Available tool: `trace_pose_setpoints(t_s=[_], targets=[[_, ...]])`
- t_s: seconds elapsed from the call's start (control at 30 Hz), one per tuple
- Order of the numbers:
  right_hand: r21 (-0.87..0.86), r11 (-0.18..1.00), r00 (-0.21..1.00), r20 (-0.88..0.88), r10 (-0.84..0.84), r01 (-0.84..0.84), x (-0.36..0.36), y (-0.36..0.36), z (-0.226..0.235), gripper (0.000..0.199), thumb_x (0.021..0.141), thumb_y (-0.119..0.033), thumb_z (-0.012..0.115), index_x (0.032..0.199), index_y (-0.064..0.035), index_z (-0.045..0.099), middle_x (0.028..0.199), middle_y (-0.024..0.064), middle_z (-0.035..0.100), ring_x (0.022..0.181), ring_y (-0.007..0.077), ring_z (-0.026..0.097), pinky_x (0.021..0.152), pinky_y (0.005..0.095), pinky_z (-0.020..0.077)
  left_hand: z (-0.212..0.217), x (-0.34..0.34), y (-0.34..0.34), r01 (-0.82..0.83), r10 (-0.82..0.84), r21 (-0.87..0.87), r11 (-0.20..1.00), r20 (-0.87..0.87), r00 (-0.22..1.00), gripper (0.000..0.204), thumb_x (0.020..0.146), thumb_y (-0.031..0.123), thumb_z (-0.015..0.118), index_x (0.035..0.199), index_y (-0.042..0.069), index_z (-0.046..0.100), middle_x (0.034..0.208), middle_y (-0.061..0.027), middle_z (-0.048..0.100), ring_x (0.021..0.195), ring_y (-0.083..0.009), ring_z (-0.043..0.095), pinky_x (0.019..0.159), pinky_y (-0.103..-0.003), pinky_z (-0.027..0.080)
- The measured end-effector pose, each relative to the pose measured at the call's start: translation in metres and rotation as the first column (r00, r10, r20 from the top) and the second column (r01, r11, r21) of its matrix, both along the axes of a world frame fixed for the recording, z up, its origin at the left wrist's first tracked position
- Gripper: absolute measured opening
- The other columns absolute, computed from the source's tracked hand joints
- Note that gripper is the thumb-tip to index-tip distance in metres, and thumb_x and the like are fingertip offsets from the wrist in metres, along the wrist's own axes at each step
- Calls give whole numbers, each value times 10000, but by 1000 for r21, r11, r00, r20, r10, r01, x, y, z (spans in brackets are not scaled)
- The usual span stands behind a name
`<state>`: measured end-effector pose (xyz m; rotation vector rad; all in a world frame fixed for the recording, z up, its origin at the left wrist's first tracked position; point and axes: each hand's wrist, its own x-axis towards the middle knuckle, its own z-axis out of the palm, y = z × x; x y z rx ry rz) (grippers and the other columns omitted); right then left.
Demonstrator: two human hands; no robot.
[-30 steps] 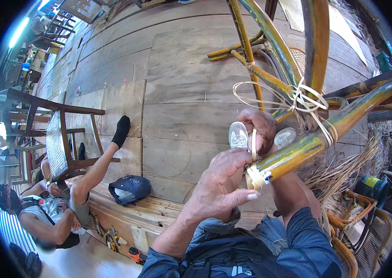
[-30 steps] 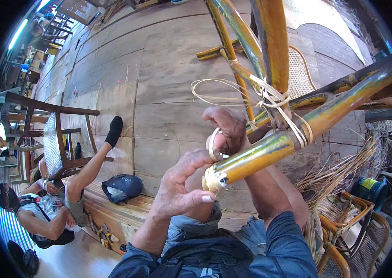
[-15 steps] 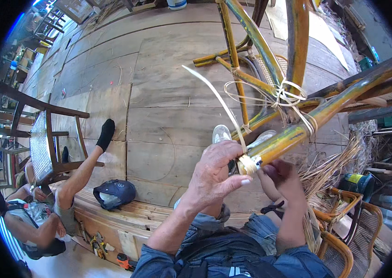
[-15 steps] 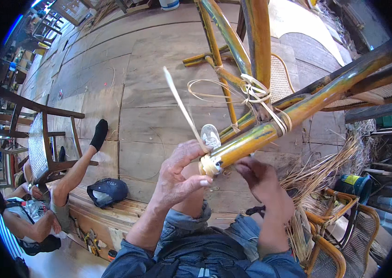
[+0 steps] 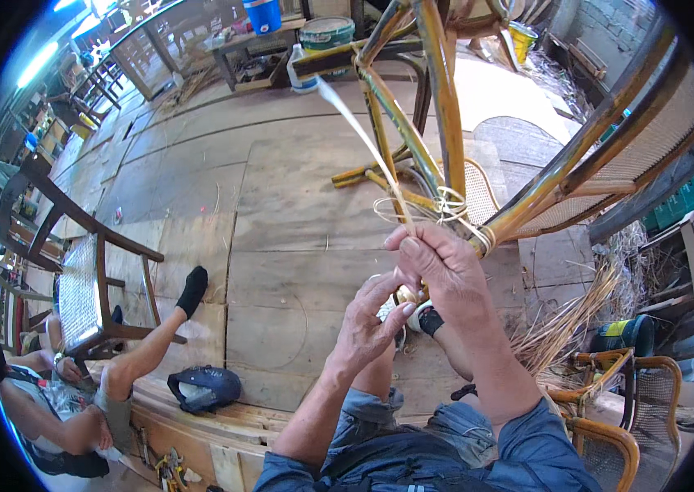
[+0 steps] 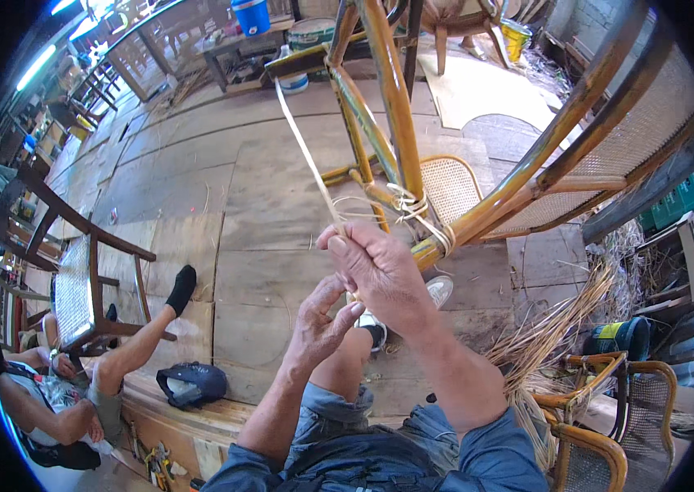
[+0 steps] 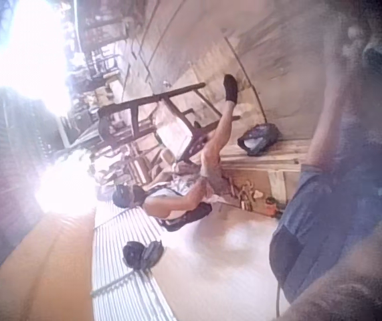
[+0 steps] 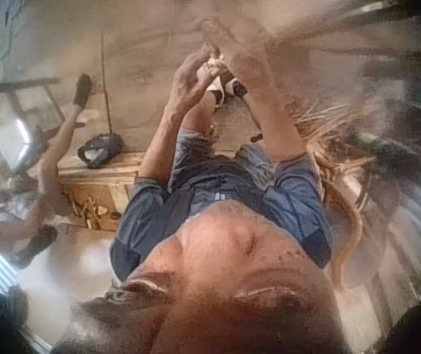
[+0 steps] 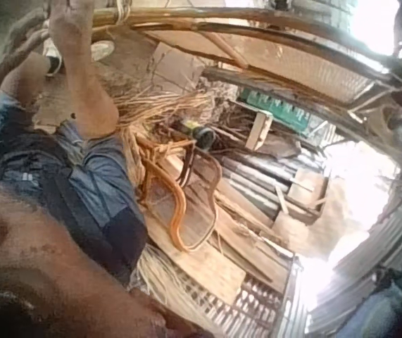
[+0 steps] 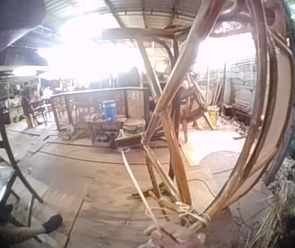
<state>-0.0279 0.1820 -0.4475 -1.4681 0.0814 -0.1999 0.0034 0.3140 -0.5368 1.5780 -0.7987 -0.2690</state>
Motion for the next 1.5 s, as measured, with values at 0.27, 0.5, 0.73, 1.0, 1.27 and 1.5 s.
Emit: trace_pose_setpoints(t_s=[0.27,0.5,0.73,1.0,1.27,1.5], targets=[[-297,933,971,179,-156,205,-12,13,-5,154,916,-112,488,955,-13,598,652,-34,496,540,30,430,473,180,350,-8,-3,-2,-21,21,-5,1000,-15,1000,350,792,148,629,1107,20,545,1046,-154,572,1002,-279,546,876,-352,419],[-356,907,942,319,-108,224,-19,12,-9,154,908,-117,505,942,6,591,777,38,598,687,86,564,583,214,449,-9,-1,-1,-21,27,48,999,-129,991,328,765,106,658,1067,22,561,988,-131,582,924,-242,559,814,-326,445],[22,995,994,-35,-99,100,-37,11,-9,183,930,-127,454,942,-3,588,710,-28,517,620,31,468,546,171,391,-1,-5,2,-47,59,61,997,-210,976,355,767,137,663,1092,32,565,1031,-125,594,914,-242,566,818,-316,443],[345,923,939,227,-259,171,-48,6,-52,184,916,-137,421,916,9,533,496,-38,322,431,69,293,532,292,375,-30,-10,12,-46,46,5,999,-241,969,444,770,143,656,1162,11,494,1200,-148,505,1109,-266,490,941,-334,383],[430,903,948,285,-138,2,-48,-11,-70,186,885,-155,476,890,21,534,495,42,461,368,151,397,463,355,383,-48,3,14,9,-20,-43,999,-282,959,346,759,97,623,1068,-30,536,1070,-124,586,1010,-237,544,899,-358,408],[590,771,902,429,-47,-240,-42,-26,-88,182,900,-87,463,863,86,504,579,134,509,482,226,480,485,388,395,-63,43,8,208,-201,-22,978,-380,903,104,769,46,633,869,22,642,875,-61,654,928,-241,599,849,-350,448]])
